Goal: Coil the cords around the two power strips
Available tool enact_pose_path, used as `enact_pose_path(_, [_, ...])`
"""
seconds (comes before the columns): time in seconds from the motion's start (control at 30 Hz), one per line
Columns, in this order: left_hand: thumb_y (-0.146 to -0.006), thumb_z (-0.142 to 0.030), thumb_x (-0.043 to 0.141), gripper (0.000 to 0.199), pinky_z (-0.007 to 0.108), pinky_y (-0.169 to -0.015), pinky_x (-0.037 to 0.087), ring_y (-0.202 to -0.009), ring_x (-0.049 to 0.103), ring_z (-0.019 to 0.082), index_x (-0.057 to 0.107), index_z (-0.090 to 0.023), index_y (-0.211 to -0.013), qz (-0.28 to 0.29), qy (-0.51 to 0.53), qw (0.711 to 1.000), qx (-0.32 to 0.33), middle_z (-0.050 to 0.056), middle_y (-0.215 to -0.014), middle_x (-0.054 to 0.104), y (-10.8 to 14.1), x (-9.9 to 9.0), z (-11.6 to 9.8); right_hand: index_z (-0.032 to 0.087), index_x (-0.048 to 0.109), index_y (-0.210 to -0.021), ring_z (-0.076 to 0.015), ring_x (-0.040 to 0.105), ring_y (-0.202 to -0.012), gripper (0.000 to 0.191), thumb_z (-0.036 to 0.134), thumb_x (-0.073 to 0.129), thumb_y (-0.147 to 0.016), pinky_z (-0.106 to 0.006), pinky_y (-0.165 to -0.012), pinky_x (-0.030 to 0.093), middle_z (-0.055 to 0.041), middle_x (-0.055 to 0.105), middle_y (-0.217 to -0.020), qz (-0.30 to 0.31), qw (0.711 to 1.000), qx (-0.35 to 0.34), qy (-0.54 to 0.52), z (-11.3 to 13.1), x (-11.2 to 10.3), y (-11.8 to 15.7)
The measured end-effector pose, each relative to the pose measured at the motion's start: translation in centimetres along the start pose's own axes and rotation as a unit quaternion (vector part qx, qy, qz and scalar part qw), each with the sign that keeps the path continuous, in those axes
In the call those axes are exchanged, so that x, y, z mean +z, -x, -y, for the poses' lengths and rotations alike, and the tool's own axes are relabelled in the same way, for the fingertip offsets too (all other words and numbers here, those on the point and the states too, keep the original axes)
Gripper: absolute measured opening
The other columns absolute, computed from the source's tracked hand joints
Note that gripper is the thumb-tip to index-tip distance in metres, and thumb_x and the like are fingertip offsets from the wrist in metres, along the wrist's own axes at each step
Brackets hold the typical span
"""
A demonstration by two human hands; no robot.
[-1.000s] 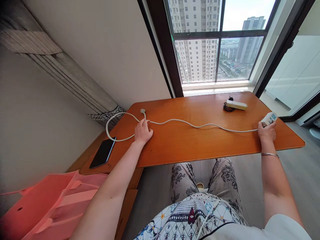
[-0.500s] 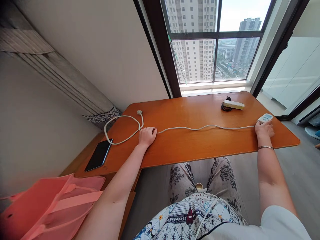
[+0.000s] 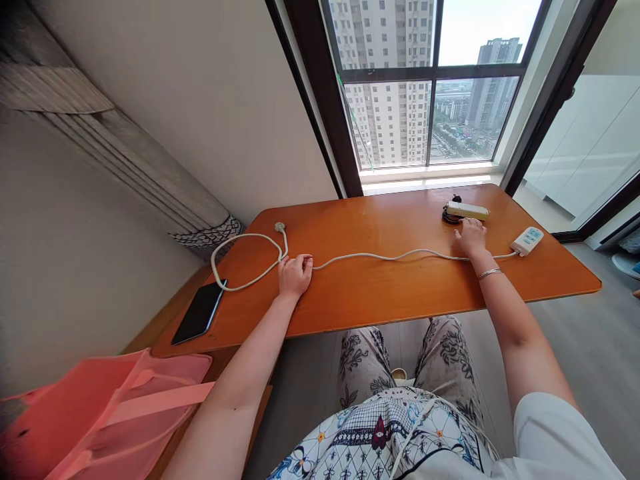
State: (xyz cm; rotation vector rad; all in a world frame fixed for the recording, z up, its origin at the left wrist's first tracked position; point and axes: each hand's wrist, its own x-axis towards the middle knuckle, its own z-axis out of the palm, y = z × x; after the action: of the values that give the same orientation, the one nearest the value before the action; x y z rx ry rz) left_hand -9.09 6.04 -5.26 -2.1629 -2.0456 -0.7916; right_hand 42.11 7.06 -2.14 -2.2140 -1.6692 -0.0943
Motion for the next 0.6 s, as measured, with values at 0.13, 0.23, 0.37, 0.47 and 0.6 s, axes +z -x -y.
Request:
enact_pose_path(0.13, [-0.091,-0.028,0.040,0.031,0.045,-0.109,0.035,-0.094,0.068,0.028,0.065,-0.016,-0.105,0.002,-0.015,0.999,-0.048,0.012,-0.085,0.074,0.0,0.0,0.3,0.008,0.042,-0.147,-0.0316,0.036,-0.142,0.057,0.032,0.045,-0.096,-0.050,-0.115,0.031,-0.0208,0.043,-0.153,0.061,0.998,-0.009,0.003,2.4,1.7,-1.2])
enact_pose_path(0.23, [-0.089,-0.024,0.043,0.028,0.044,-0.107,0.036,-0.099,0.069,0.027,0.063,-0.017,-0.106,0.011,-0.010,0.999,-0.030,0.013,-0.096,0.075,0.0,0.1,0.4,0.007,0.034,-0.152,-0.0324,0.034,-0.143,0.063,0.037,0.041,-0.098,-0.050,-0.116,0.028,-0.0211,0.040,-0.156,0.097,0.995,0.009,0.021,2.9,2.5,-1.9])
enact_pose_path(0.37, [-0.088,-0.025,0.044,0.025,0.043,-0.103,0.039,-0.101,0.069,0.027,0.062,-0.018,-0.104,0.017,0.008,1.000,-0.001,0.012,-0.099,0.076,0.1,0.3,0.6,0.007,0.049,-0.142,-0.0357,0.041,-0.135,0.058,0.042,0.047,-0.095,-0.050,-0.113,0.030,-0.0232,0.048,-0.146,0.092,0.993,0.012,0.078,3.0,2.6,-2.6])
enact_pose_path(0.47, [-0.087,-0.026,0.044,0.023,0.044,-0.102,0.041,-0.097,0.069,0.027,0.061,-0.018,-0.102,0.008,0.023,1.000,0.001,0.012,-0.097,0.076,0.0,0.5,0.7,0.006,0.061,-0.126,-0.0367,0.042,-0.132,0.051,0.043,0.051,-0.093,-0.048,-0.109,0.033,-0.0246,0.054,-0.136,0.086,0.991,0.019,0.099,3.1,2.3,-2.6])
enact_pose_path(0.6, [-0.087,-0.025,0.045,0.021,0.045,-0.101,0.042,-0.097,0.069,0.028,0.061,-0.019,-0.099,-0.016,0.040,0.999,0.007,0.011,-0.095,0.075,-0.1,0.8,0.9,0.003,0.064,-0.114,-0.0402,0.041,-0.131,0.044,0.038,0.059,-0.087,-0.052,-0.107,0.032,-0.0289,0.055,-0.132,0.060,0.997,0.036,0.014,2.7,2.3,-1.9])
